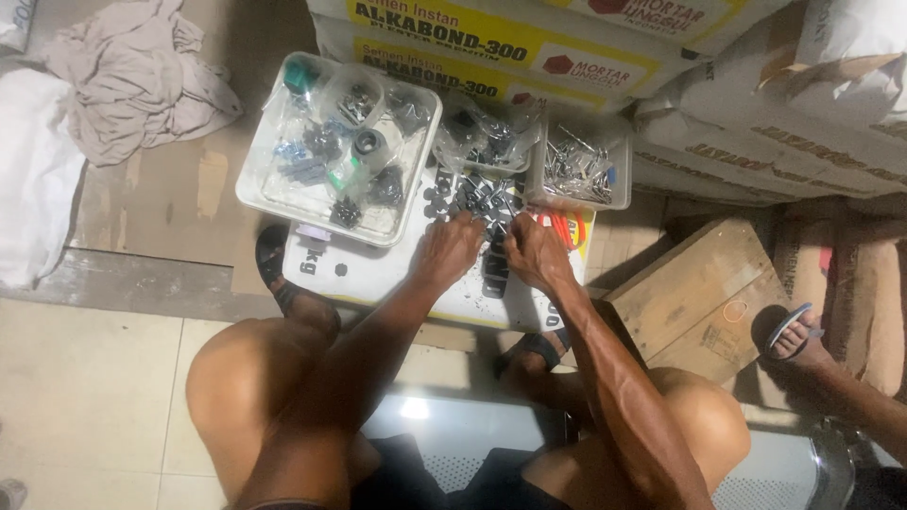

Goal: Sorting small metal fasteners into a plastic organizer tray.

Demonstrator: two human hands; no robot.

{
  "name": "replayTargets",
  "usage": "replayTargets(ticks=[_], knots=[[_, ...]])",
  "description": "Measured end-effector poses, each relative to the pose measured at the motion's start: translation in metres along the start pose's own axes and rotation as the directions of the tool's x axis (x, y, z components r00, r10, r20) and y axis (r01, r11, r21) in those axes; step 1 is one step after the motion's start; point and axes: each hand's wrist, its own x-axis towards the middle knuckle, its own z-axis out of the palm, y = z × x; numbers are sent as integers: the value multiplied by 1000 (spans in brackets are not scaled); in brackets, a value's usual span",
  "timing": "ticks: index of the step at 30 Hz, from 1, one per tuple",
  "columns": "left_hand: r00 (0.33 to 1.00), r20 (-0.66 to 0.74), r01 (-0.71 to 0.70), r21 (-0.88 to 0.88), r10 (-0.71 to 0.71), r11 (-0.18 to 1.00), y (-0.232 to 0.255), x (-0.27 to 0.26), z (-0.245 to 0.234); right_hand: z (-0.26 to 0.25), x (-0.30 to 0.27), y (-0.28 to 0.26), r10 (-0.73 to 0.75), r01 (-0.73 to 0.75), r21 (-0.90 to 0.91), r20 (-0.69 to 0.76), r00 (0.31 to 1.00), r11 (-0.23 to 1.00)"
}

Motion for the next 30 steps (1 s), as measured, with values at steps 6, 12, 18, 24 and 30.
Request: replayTargets(ticks=[6,12,18,24,30], knots=[[996,-56,55,-145,-64,988,-9,8,37,-2,2,4,-15,15,86,-1,1000,996],[926,-235,108,-585,-295,804,-37,11,63,-10,-7,-17,-56,61,147,-39,998,987],[866,130,318,-888,-482,332,7,-5,7,6,0,-17,-135,151,208,-90,987,966],[973,-80,108,-668,-216,736,-15,0,37,2,-6,-19,-102,110,203,-46,994,973],[982,-158,-17,-620,-103,784,-10,-6,41,-6,-16,-45,20,-14,430,-9,1000,903]])
